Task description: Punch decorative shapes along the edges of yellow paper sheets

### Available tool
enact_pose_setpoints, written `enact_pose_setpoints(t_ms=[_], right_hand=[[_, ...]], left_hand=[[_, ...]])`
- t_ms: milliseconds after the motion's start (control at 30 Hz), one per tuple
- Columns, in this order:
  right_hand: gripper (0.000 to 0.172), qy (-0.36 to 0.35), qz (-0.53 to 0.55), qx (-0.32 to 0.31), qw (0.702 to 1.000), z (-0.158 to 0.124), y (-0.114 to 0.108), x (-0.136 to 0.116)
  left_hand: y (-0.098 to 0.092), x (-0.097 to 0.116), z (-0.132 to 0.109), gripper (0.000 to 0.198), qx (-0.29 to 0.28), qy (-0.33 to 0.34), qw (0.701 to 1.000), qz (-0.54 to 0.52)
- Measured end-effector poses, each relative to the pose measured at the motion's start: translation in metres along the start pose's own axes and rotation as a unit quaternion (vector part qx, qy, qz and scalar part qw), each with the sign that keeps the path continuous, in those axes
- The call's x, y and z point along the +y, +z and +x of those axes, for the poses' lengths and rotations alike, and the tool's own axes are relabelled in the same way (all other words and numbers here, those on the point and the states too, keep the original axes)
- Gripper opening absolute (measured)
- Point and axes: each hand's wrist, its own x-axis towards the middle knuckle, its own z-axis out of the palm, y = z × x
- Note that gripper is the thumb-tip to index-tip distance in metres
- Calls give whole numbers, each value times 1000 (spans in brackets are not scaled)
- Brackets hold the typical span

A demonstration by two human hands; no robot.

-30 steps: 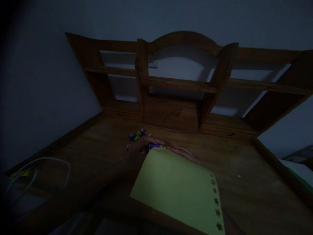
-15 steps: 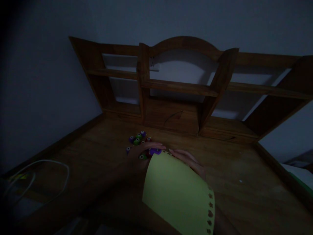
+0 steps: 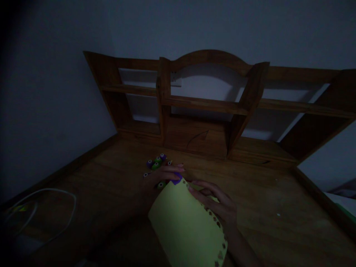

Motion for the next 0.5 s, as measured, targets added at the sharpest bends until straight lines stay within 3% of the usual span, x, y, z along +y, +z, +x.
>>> enact_pose_setpoints(t_ms=[100, 200, 300, 400, 500], right_hand=[[23, 72, 2, 18, 997, -3, 4, 2], [22, 8, -28, 11, 1000, -8, 4, 5], [19, -59, -52, 8, 997, -11, 2, 6], [20, -64, -49, 0, 997, -11, 2, 6], [24, -45, -49, -9, 998, -12, 1, 8]], left_hand=[[3, -3, -6, 35, 32, -26, 999, -5], [5, -6, -11, 36, 56, -40, 997, -19], [3, -3, -6, 31, 46, 14, 998, -27], [-1, 4, 0, 33, 18, 57, 998, -31], [-6, 8, 2, 32, -3, 26, 1000, 1]])
